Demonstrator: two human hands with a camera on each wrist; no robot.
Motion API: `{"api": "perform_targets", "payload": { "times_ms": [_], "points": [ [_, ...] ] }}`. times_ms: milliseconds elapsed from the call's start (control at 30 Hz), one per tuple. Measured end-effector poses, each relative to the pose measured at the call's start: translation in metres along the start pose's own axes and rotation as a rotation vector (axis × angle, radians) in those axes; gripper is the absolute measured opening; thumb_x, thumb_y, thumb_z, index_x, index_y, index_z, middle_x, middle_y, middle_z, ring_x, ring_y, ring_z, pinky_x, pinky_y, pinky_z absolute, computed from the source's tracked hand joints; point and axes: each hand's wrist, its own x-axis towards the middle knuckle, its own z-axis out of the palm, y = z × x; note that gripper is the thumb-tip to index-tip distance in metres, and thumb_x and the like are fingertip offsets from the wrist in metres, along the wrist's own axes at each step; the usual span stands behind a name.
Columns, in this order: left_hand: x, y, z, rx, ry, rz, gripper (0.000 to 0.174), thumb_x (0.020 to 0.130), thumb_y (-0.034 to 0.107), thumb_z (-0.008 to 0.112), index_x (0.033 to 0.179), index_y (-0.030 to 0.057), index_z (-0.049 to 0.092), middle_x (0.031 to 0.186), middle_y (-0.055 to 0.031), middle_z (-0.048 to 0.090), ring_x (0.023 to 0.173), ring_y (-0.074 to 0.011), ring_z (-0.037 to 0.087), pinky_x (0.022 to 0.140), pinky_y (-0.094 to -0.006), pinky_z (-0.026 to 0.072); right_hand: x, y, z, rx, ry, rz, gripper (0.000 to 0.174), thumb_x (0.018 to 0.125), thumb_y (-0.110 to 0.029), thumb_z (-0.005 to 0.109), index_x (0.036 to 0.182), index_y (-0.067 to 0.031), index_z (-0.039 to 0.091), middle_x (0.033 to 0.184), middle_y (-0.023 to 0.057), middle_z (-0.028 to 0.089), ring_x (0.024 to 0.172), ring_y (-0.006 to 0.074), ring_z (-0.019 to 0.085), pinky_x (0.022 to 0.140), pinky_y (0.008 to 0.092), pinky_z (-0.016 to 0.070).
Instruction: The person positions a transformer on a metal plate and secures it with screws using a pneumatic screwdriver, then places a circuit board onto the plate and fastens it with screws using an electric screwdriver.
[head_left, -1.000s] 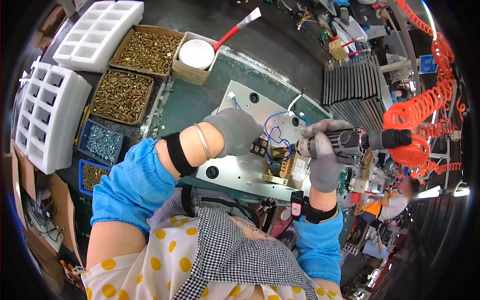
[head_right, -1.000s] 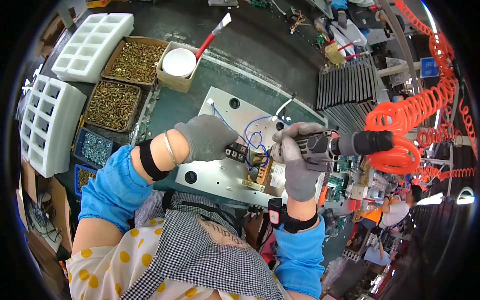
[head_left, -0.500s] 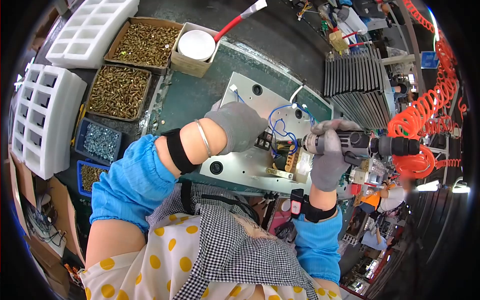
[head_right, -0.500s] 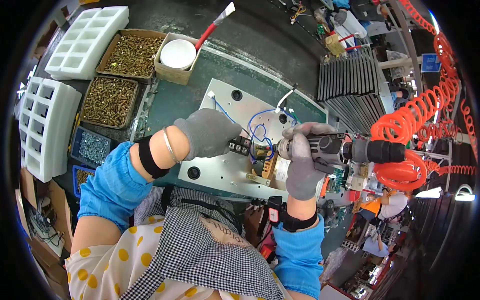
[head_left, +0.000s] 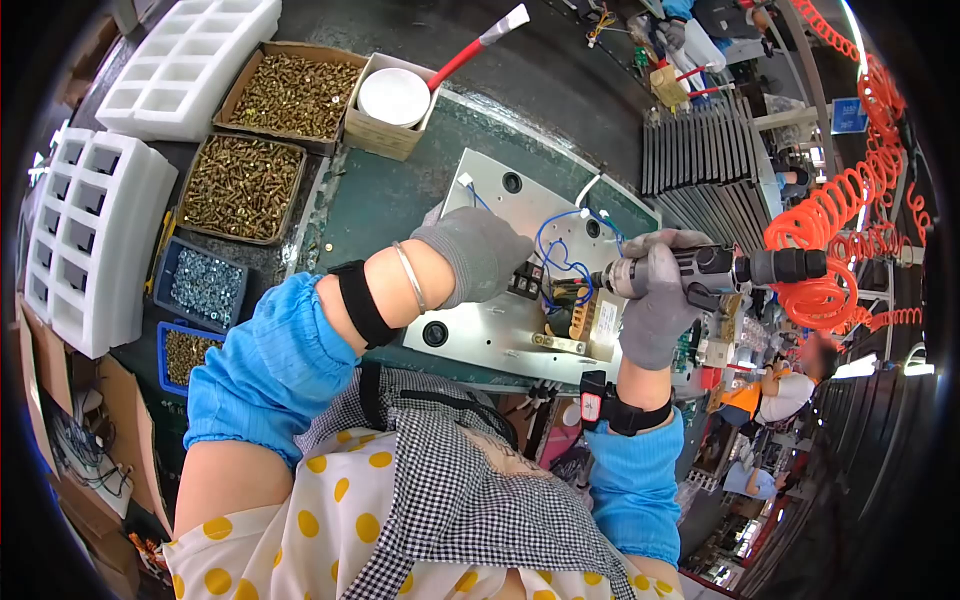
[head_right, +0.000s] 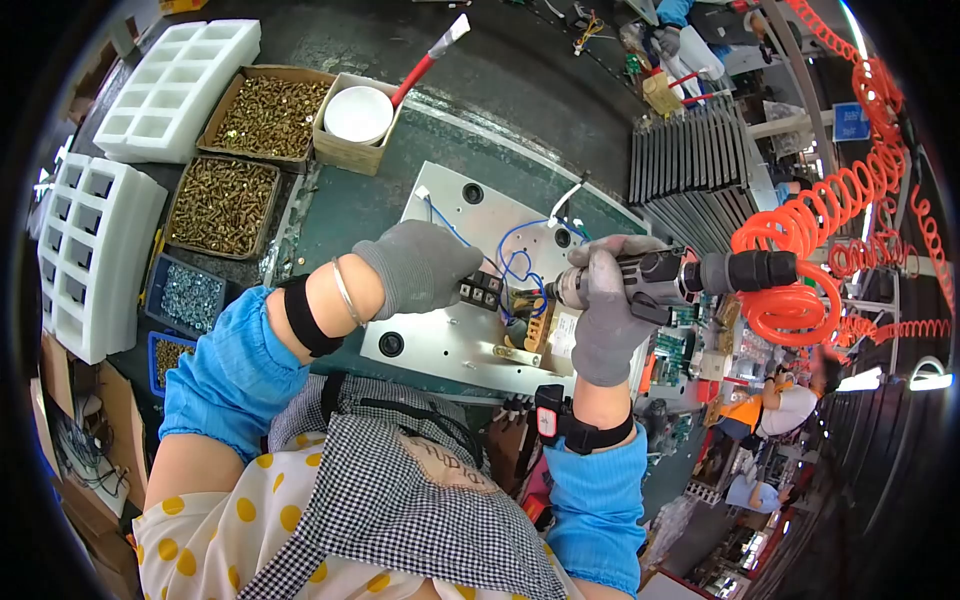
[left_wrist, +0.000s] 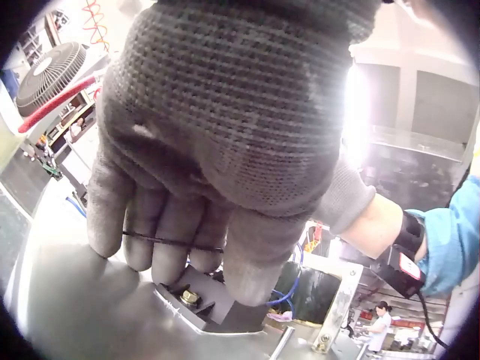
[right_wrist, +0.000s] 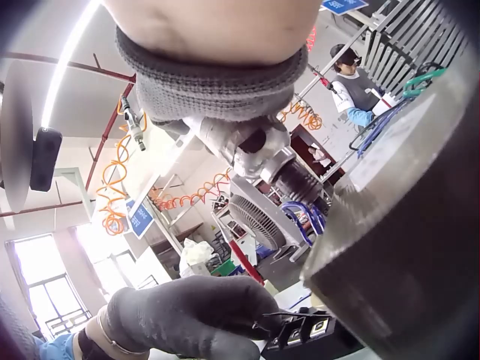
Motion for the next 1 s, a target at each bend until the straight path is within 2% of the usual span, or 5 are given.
{"api": "perform_targets", "payload": {
  "times_ms": [367,467,733,833,1000],
  "points": [
    [-0.0008,0.003,-0.0018,-0.009,-0.022,-0.028,0.023,0.084,0.02,0.062,0.101,0.0049,0.064,0.088,-0.0169,0.068,0.089,-0.0339,0.067,0.079,-0.0435,0.0524,0.0004,0.0024,0.0009,0.009,0.031,-0.047,0.023,0.084,0.003,0.061,0.104,-0.0037,0.051,0.086,0.0114,0.062,0.073,0.0193,0.064,0.052,0.0279,0.0507],
    [-0.0003,0.0032,-0.0016,0.0,-0.024,-0.026,0.023,0.083,0.019,0.062,0.101,0.0047,0.064,0.088,-0.0168,0.068,0.089,-0.0338,0.067,0.079,-0.0434,0.0524,-0.0003,0.0002,0.0012,0.013,0.004,0.023,0.023,0.084,0.003,0.062,0.104,-0.0032,0.051,0.084,0.0124,0.063,0.07,0.0174,0.063,0.05,0.0277,0.0501],
    [-0.0019,0.0014,0.0019,0.002,0.011,-0.01,0.024,0.083,0.019,0.063,0.101,0.0041,0.063,0.088,-0.0169,0.068,0.09,-0.0336,0.067,0.079,-0.0432,0.0527,0.0011,0.0001,-0.0005,0.002,-0.018,0.022,0.019,0.083,0.002,0.063,0.1,-0.0023,0.053,0.084,0.013,0.063,0.068,0.0157,0.062,0.048,0.0278,0.0486],
    [-0.005,0.0044,-0.0043,0.002,-0.016,-0.008,0.026,0.085,0.011,0.057,0.109,0.0038,0.063,0.093,-0.0183,0.07,0.092,-0.0348,0.068,0.08,-0.0437,0.0532,0.0019,0.005,-0.0025,-0.012,0.001,-0.011,0.021,0.083,0.002,0.063,0.101,-0.0025,0.053,0.085,0.0122,0.063,0.069,0.0162,0.062,0.048,0.0277,0.0482],
    [-0.0026,0.0038,-0.0005,0.004,-0.007,-0.025,0.025,0.083,0.019,0.063,0.104,0.0039,0.063,0.09,-0.0172,0.068,0.092,-0.0338,0.067,0.081,-0.0429,0.0527,0.0012,0.0059,-0.0039,0.026,-0.004,0.003,0.025,0.083,0.003,0.062,0.105,-0.0038,0.052,0.087,0.0104,0.062,0.07,0.0169,0.063,0.047,0.0272,0.048]
  ]
}}
